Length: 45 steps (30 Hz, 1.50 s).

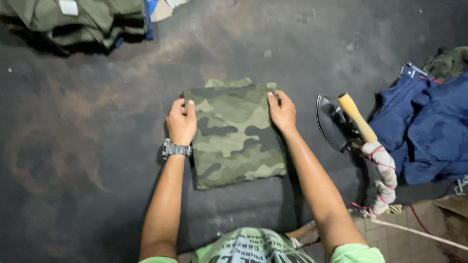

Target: The person irons and folds camouflage-patterned shirts on a dark ironing board. They smooth each shirt, use a steam iron to press it, fold it neatly, and place it on a growing stack. The process is repeated for multiple shirts.

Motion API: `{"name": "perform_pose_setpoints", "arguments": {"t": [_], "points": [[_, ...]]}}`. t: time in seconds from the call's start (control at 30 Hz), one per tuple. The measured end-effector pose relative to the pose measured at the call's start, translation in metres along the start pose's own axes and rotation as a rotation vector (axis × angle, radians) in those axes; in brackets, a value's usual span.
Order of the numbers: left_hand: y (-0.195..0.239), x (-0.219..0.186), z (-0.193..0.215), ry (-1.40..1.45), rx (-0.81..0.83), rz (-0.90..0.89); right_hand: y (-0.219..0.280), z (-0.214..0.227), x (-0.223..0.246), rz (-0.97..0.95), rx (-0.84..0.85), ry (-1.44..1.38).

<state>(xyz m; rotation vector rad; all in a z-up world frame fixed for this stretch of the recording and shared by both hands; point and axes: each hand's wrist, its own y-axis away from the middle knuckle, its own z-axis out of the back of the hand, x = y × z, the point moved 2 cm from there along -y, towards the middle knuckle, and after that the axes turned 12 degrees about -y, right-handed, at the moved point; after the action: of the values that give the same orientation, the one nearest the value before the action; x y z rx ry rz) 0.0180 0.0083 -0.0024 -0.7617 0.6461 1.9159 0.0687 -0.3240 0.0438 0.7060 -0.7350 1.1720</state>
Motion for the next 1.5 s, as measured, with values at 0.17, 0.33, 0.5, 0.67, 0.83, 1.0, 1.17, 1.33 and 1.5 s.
{"name": "perform_pose_setpoints", "arguments": {"t": [0.17, 0.33, 0.5, 0.67, 0.83, 1.0, 1.17, 1.33, 1.5], "points": [[0.083, -0.010, 0.052, 0.027, 0.045, 0.018, 0.066, 0.045, -0.025, 0.001, 0.114, -0.115], [0.178, 0.013, 0.070, 0.030, 0.242, 0.134, 0.153, 0.082, -0.060, -0.283, 0.335, -0.393], [0.204, 0.044, 0.066, 0.516, 0.500, 0.428, 0.164, 0.097, -0.080, -0.243, 0.373, -0.759], [0.228, 0.057, 0.062, 0.498, 0.408, 0.404, 0.183, 0.098, -0.098, -0.172, 0.338, -0.390], [0.240, 0.048, 0.048, 0.603, 0.316, 0.309, 0.189, 0.097, -0.101, -0.187, 0.366, -0.515], [0.249, 0.059, 0.067, 0.483, 0.357, 0.306, 0.178, 0.113, -0.116, -0.258, 0.361, -0.500], [0.231, 0.054, 0.068, 0.321, 0.504, 0.314, 0.158, 0.108, -0.126, -0.199, 0.453, -0.407], [0.118, 0.024, 0.046, 0.156, 0.083, -0.047, 0.074, 0.065, -0.075, 0.056, 0.278, -0.283], [0.035, -0.011, 0.016, 0.191, 0.062, 0.104, 0.011, 0.020, -0.013, -0.051, 0.104, -0.249]]}}
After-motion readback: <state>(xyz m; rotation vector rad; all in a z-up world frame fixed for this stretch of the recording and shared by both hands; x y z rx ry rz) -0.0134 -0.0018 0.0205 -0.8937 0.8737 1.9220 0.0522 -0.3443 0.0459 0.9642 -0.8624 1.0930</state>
